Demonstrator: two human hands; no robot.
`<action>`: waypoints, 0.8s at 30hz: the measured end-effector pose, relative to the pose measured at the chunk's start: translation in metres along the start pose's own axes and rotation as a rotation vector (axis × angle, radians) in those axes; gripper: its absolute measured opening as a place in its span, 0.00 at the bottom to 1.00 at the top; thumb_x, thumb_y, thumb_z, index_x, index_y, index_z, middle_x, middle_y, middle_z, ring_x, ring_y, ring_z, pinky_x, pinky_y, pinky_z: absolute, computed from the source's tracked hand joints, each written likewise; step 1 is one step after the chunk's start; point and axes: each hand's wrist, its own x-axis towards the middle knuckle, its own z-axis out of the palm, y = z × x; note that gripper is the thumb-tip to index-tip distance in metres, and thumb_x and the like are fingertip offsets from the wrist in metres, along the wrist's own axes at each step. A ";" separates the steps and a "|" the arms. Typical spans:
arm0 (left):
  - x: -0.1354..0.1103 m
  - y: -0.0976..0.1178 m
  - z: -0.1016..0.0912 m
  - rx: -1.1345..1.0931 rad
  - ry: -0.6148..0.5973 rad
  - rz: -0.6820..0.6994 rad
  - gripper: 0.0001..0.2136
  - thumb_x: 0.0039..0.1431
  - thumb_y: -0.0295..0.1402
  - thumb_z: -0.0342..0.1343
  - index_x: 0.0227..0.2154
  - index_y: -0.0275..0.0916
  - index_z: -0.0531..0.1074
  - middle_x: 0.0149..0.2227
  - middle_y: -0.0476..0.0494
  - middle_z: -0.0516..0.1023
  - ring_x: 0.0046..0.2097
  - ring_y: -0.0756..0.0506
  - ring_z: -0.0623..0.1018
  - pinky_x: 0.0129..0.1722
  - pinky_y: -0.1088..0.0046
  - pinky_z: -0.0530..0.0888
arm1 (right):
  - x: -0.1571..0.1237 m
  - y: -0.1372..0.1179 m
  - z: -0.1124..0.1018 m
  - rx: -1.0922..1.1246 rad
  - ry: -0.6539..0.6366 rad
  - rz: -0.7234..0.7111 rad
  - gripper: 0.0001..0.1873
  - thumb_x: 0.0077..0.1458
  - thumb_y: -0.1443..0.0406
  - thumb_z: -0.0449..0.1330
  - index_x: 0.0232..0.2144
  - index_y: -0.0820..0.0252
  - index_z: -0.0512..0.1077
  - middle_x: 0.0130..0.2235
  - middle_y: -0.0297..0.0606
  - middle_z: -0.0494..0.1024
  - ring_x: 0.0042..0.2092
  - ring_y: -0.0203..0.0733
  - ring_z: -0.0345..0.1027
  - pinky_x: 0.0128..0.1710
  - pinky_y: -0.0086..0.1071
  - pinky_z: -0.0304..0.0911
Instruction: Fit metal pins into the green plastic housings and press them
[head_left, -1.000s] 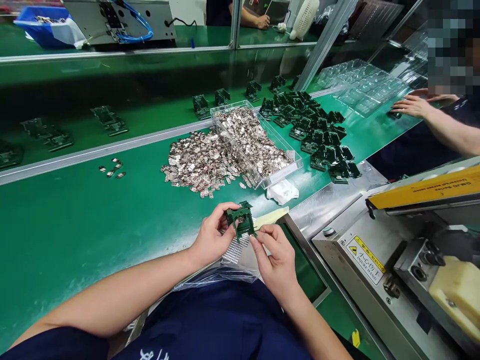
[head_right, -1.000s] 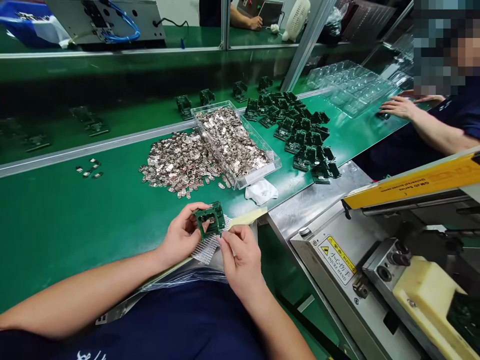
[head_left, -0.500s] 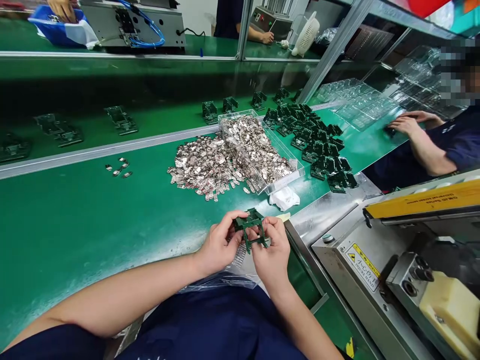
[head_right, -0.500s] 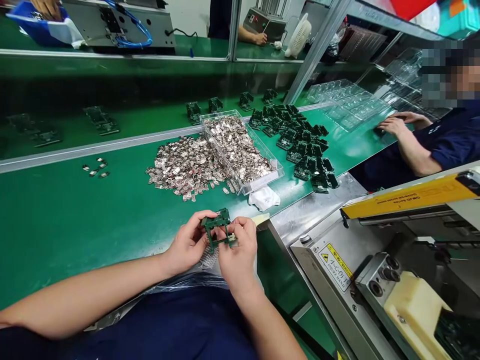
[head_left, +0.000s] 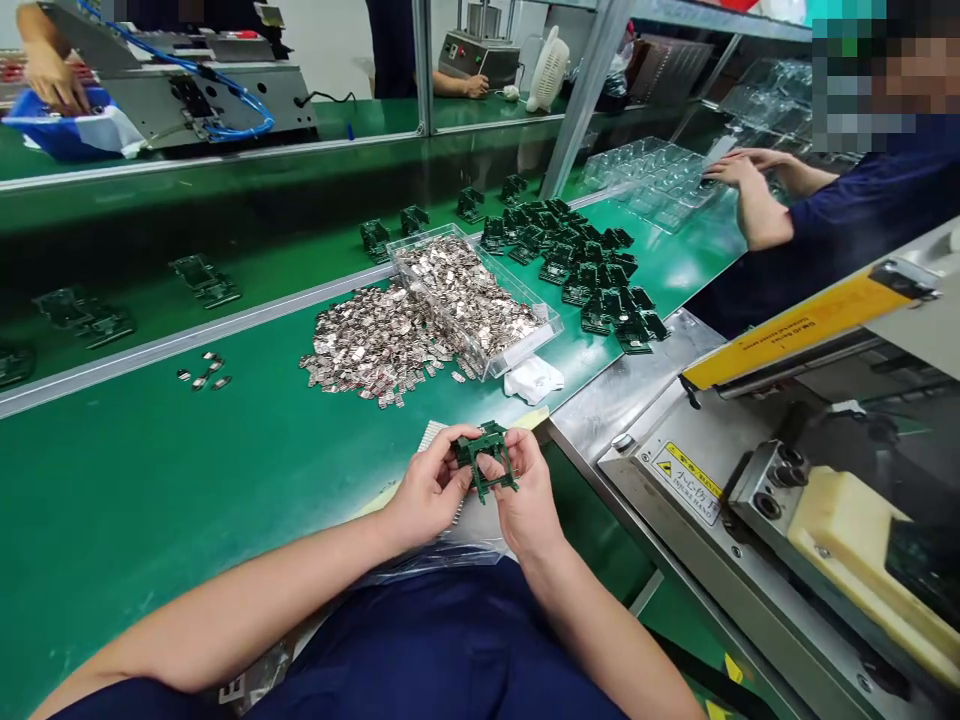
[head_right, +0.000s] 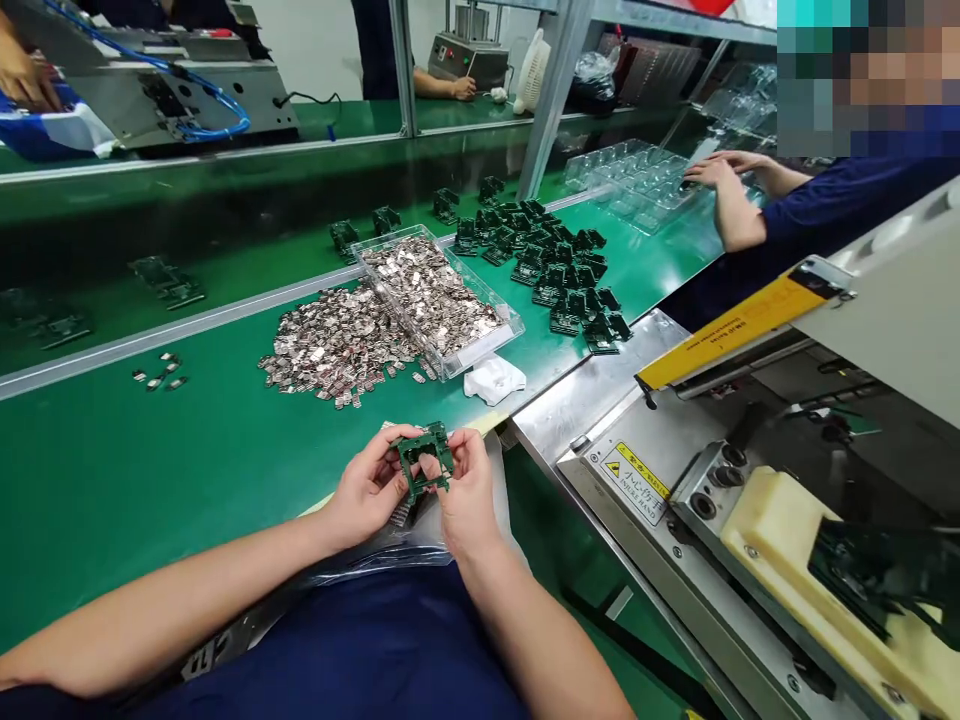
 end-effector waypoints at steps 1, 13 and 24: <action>0.000 0.000 0.003 -0.005 -0.006 -0.002 0.14 0.62 0.35 0.52 0.50 0.40 0.64 0.33 0.44 0.73 0.32 0.48 0.75 0.32 0.73 0.75 | -0.002 0.002 -0.001 0.021 0.033 -0.010 0.23 0.43 0.59 0.70 0.33 0.54 0.58 0.30 0.28 0.61 0.30 0.34 0.57 0.28 0.26 0.56; 0.030 0.026 0.034 -0.037 -0.213 -0.070 0.16 0.60 0.37 0.56 0.49 0.38 0.64 0.42 0.40 0.76 0.39 0.46 0.78 0.37 0.72 0.77 | -0.022 -0.043 -0.073 -0.662 -0.067 -0.440 0.40 0.48 0.60 0.70 0.60 0.50 0.59 0.59 0.45 0.65 0.57 0.52 0.62 0.52 0.44 0.64; 0.129 0.105 0.196 0.190 -0.754 0.490 0.33 0.51 0.39 0.65 0.59 0.37 0.62 0.62 0.31 0.65 0.63 0.35 0.66 0.61 0.54 0.65 | -0.144 -0.156 -0.239 -0.690 1.233 -1.220 0.42 0.34 0.47 0.74 0.52 0.52 0.71 0.52 0.54 0.72 0.52 0.67 0.68 0.45 0.58 0.65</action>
